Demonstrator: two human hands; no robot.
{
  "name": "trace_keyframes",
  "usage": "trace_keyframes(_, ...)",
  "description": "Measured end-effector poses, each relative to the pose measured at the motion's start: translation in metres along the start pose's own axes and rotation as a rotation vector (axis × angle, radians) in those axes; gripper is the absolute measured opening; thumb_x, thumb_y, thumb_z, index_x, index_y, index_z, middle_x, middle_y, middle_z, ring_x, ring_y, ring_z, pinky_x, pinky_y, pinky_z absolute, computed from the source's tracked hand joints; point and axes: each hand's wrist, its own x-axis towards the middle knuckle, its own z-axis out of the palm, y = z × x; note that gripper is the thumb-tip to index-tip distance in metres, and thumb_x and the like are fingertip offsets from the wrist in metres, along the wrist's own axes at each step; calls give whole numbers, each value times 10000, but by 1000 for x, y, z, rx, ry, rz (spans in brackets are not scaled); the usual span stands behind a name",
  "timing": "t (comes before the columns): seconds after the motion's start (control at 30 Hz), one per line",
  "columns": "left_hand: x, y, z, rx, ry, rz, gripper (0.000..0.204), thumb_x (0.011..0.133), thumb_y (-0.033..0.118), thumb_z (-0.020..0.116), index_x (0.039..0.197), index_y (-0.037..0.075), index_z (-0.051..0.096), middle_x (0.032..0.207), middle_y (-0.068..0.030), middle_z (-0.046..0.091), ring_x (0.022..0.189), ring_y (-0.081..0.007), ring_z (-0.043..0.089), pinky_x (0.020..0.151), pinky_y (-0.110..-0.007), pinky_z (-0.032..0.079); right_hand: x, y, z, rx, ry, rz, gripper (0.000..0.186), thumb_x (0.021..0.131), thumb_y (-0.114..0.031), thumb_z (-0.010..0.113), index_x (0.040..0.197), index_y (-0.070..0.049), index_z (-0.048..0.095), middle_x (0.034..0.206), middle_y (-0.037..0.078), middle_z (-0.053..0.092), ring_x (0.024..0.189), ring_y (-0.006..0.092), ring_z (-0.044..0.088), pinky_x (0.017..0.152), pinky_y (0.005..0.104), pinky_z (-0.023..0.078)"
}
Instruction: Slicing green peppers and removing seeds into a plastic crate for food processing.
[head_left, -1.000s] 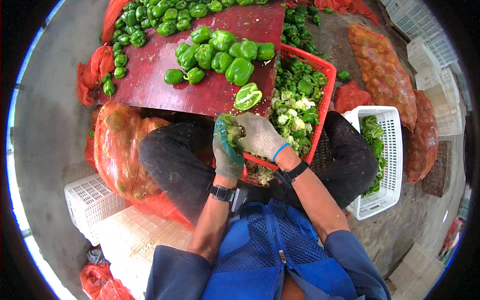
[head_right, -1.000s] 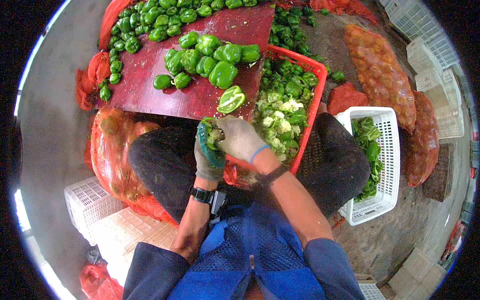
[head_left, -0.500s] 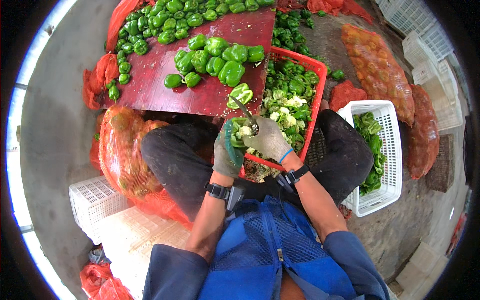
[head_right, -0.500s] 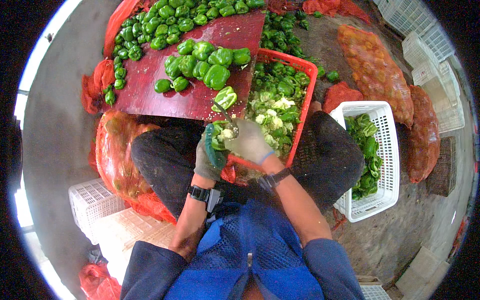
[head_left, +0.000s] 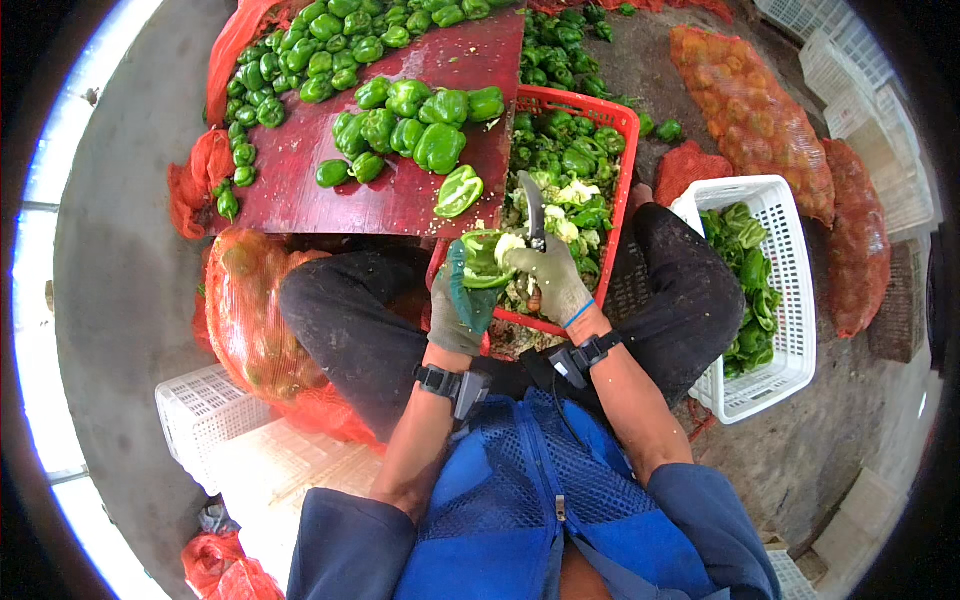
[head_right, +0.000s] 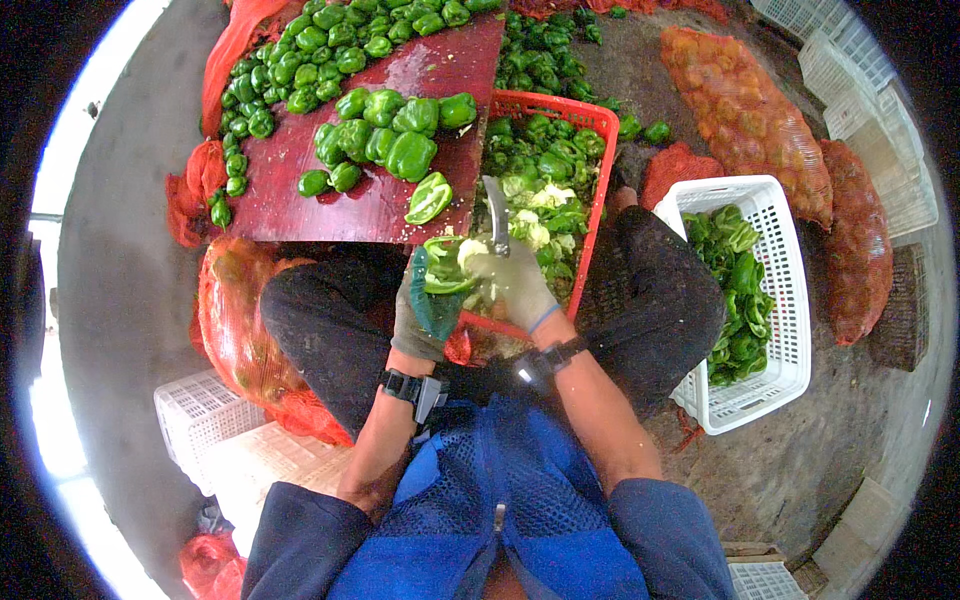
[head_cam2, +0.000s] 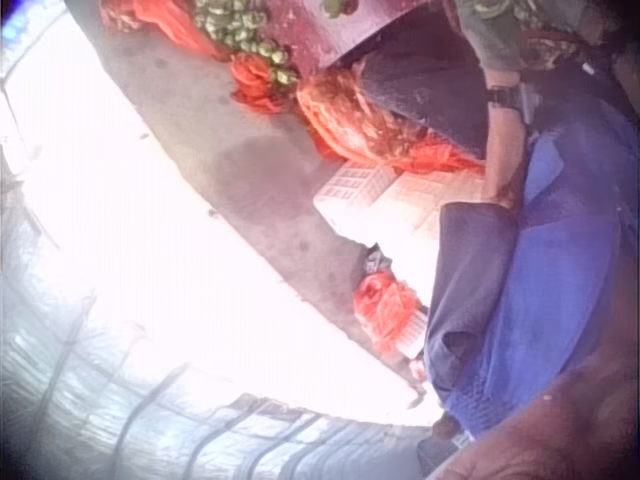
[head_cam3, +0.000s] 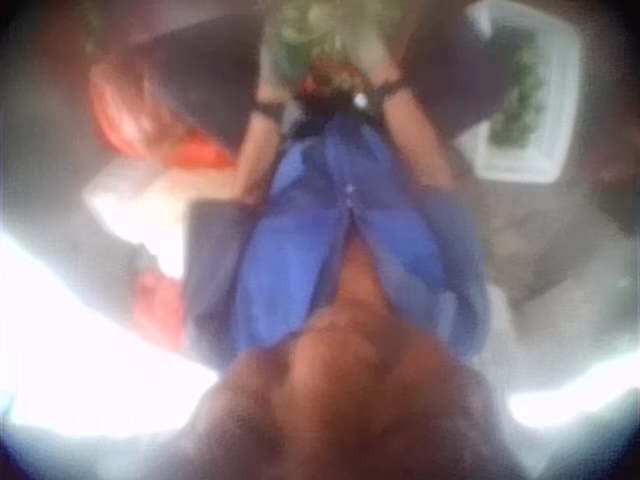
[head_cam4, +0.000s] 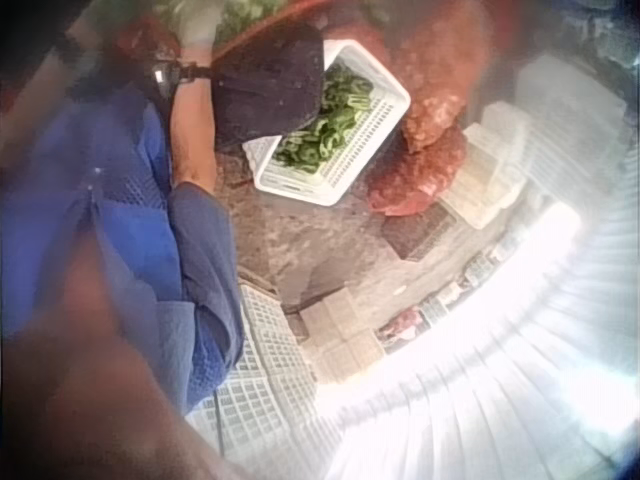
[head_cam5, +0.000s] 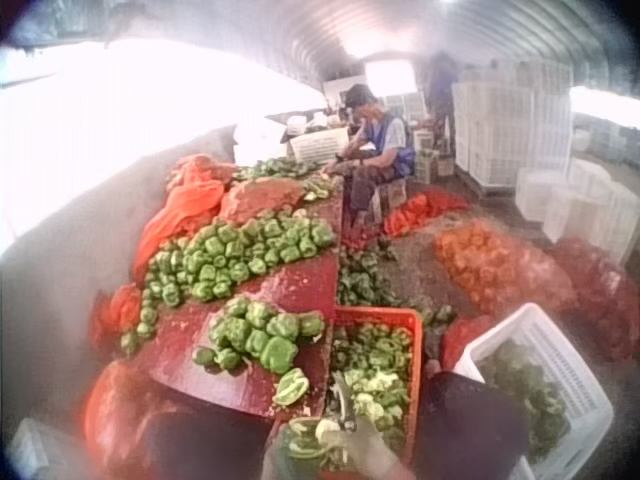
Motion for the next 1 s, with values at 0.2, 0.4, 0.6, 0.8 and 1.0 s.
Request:
trace_keyframes(0.2,-4,-6,31,-25,37,97,564,1158,460,523,1440,-20,610,1385,-197,709,1234,-339,716,1073,-474,604,-17,-21,1,482,40,128,255,984,-347,710,1037,-104,654,744,-17,575,481,106,504,393,267,347)
trace_keyframes(0.4,-1,-2,29,-120,37,46,649,1078,576,632,1436,35,616,1297,-168,732,1101,-348,742,965,-467,647,-22,-45,-13,779,59,60,348,1020,-364,702,1183,-56,690,1048,86,742,785,198,727,648,373,617)
trace_keyframes(0.6,3,5,28,124,75,6,619,1103,534,610,1469,35,583,1304,-184,732,1135,-366,749,960,-479,649,-11,-55,-31,-967,502,-238,542,966,-340,810,1234,94,626,897,254,735,804,381,747,762,499,615)
trace_keyframes(0.8,5,0,27,371,33,102,472,1097,307,672,1446,-3,598,1268,-177,748,1079,-344,780,905,-476,674,-27,-56,-21,-960,374,-287,276,992,-232,709,1015,37,646,840,272,717,808,455,741,765,541,602)
trace_keyframes(1.0,13,-18,38,383,100,213,396,1064,148,666,1425,-11,626,1244,-83,738,1037,-170,731,911,-329,615,-40,-48,-13,-1066,139,-346,219,906,-166,686,990,33,645,963,271,704,960,487,694,872,567,568)
